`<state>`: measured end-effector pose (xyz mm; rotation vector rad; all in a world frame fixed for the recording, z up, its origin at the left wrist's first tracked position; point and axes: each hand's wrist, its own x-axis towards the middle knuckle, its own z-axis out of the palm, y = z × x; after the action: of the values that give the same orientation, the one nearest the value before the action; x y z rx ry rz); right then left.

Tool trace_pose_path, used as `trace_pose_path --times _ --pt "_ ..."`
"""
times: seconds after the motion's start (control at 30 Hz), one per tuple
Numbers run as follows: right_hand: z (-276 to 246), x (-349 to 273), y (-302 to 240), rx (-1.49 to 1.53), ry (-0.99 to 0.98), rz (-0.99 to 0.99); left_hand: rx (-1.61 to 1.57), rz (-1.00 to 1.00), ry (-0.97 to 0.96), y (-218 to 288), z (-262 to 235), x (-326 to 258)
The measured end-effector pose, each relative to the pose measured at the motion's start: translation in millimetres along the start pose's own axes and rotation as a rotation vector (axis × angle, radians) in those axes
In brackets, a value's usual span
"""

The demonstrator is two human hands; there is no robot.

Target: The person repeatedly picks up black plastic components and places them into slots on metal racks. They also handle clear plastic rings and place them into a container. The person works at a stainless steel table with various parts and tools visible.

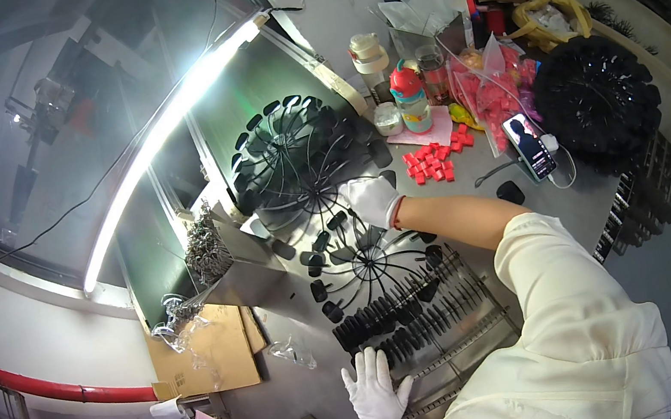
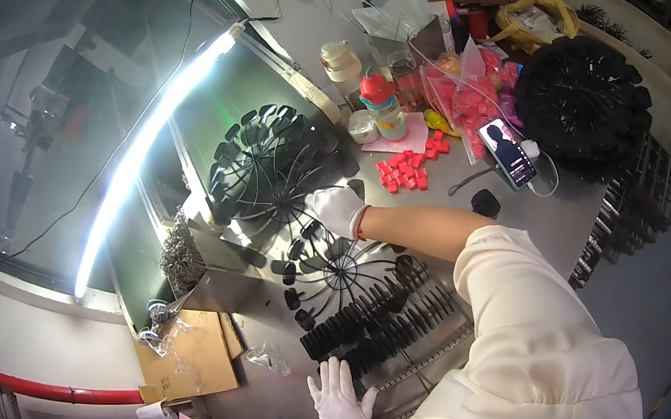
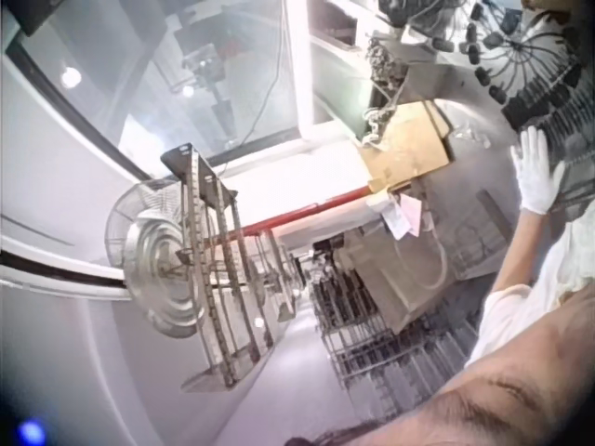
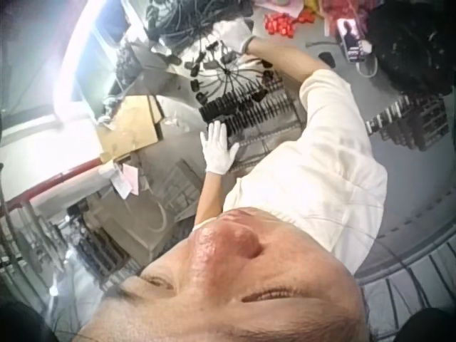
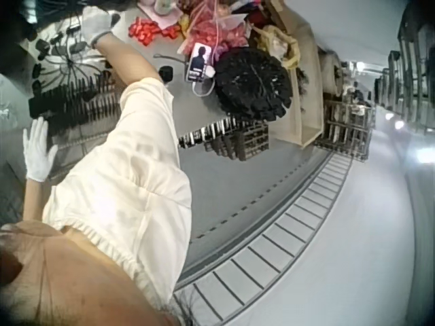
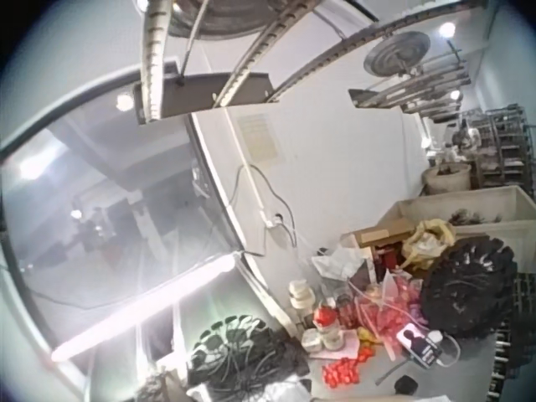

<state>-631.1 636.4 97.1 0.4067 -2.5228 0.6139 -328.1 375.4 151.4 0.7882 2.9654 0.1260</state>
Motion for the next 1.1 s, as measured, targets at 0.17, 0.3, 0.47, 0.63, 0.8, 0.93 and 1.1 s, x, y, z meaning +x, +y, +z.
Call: trace_pose_path --times 0.17,0.3,0.47,0.63,0.8,0.93,1.1 --pt "11 46 -9 -0.015 0.118 0.062 -0.017 0.013 0.033 16 -1 44" --pt "70 92 -3 -0.133 0.089 0.243 -0.035 -0.011 0.016 15 7 50" --pt "113 124 -2 -0.14 0.052 0.47 -0.012 -0.043 0.016 16 7 47" --pt "117 124 8 -0.056 0.166 0.479 0.001 0.013 0.08 8 32 45" --pt "25 97 -23 0.06 0.125 0.277 -0.094 -0.019 0.09 13 20 39" --pt "-94 15 -62 0.298 0.003 0.195 -0.874 -0.323 0.4 12 -16 56" --pt "-169 -90 -134 0.59 0.042 0.145 -1.601 -0.316 0.588 22 -116 91"
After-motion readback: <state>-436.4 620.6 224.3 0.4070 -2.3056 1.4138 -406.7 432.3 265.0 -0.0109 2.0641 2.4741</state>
